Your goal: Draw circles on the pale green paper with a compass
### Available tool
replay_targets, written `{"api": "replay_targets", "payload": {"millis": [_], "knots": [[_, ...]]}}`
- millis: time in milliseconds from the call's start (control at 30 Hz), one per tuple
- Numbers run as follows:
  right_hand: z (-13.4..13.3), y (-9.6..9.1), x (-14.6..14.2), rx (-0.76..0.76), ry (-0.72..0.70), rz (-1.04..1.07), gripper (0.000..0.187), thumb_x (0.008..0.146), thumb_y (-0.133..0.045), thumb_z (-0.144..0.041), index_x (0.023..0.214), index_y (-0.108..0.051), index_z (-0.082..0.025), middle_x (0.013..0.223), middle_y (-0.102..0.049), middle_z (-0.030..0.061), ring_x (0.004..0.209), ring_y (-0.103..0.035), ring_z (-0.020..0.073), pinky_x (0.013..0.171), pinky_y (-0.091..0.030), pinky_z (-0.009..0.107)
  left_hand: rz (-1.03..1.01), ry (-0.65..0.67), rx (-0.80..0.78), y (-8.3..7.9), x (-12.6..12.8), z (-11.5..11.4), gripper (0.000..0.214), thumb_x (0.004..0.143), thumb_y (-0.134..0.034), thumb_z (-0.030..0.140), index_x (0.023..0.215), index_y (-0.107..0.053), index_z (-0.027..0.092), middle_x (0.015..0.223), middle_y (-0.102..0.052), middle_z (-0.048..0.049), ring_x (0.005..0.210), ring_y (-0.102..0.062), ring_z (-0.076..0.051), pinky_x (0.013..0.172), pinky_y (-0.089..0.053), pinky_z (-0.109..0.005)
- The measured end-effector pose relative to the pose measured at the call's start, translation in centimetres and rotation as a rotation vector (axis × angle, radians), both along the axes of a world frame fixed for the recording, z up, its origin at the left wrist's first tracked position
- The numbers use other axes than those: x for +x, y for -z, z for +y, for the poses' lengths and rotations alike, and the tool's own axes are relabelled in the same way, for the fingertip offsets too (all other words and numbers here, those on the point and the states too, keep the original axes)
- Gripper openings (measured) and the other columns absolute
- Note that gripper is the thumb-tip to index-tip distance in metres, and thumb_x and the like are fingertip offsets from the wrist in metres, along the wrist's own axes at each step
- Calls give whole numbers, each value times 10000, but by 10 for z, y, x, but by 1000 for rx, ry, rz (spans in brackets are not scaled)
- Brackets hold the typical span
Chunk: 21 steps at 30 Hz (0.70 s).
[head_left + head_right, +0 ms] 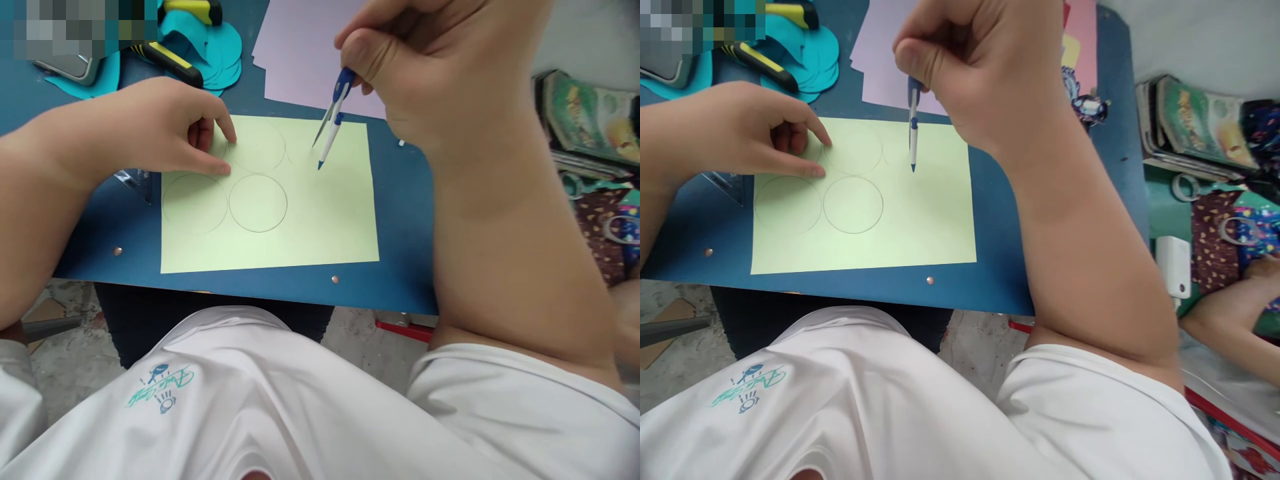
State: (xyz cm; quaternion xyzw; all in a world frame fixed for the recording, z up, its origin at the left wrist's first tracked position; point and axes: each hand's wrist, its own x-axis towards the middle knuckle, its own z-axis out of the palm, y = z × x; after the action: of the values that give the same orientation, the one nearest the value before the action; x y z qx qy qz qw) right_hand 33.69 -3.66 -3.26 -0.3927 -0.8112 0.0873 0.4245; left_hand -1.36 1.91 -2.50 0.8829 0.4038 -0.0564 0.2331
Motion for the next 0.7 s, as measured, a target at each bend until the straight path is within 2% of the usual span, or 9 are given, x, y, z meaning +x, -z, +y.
{"api": "replay_targets", "payload": {"millis": [67,133,200,300,400,533,700], "knots": [[1,3,-2,-14,-43,41,125,1173,-926,-239,1105,-1017,-290,956,-882,-64,904,-847,145,803,-607,314,7,1,1,-1,0,0,653,1047,-805,654,1540,-881,233,1138,-835,-58,980,-744,-252,875,-468,-356],[2,4,-2,-20,-86,51,114,1171,-927,-237,1128,-1016,-295,990,-908,-59,936,-887,165,834,-666,324,9,4,-3,-1,0,1,663,1046,-804,663,1549,-879,238,1140,-839,-59,984,-752,-258,872,-469,-357],[3,3,-2,-14,-98,22,90,1188,-932,-320,1145,-1011,-321,1025,-925,-54,944,-906,186,845,-713,353,3,2,-1,-1,-1,2,666,1036,-809,669,1545,-880,245,1138,-843,-56,976,-754,-256,865,-473,-356],[3,-1,-3,-34,-35,-68,113,1198,-939,-433,1118,-987,-370,1038,-937,-42,937,-909,229,842,-762,413,-1,6,6,1,0,2,664,1021,-810,677,1524,-884,249,1121,-842,-49,962,-750,-249,855,-474,-352],[1,-4,-6,-59,19,-116,111,1183,-912,-356,1086,-965,-361,1062,-949,-21,939,-910,252,874,-771,448,8,9,17,2,0,2,652,1035,-781,669,1517,-879,241,1120,-835,-50,966,-742,-246,853,-474,-352],[-2,-5,-9,-66,11,-110,137,1158,-872,-248,1079,-948,-331,1090,-951,-14,960,-923,254,889,-747,455,9,4,12,1,0,2,645,1033,-785,671,1504,-879,240,1119,-830,-49,958,-736,-241,848,-474,-349],[-2,-3,-9,-58,-6,-78,129,1158,-905,-269,1057,-930,-344,1059,-940,-22,940,-919,252,845,-734,444,14,17,9,0,0,3,654,1019,-790,669,1509,-873,243,1122,-839,-46,967,-737,-240,843,-456,-344]]}}
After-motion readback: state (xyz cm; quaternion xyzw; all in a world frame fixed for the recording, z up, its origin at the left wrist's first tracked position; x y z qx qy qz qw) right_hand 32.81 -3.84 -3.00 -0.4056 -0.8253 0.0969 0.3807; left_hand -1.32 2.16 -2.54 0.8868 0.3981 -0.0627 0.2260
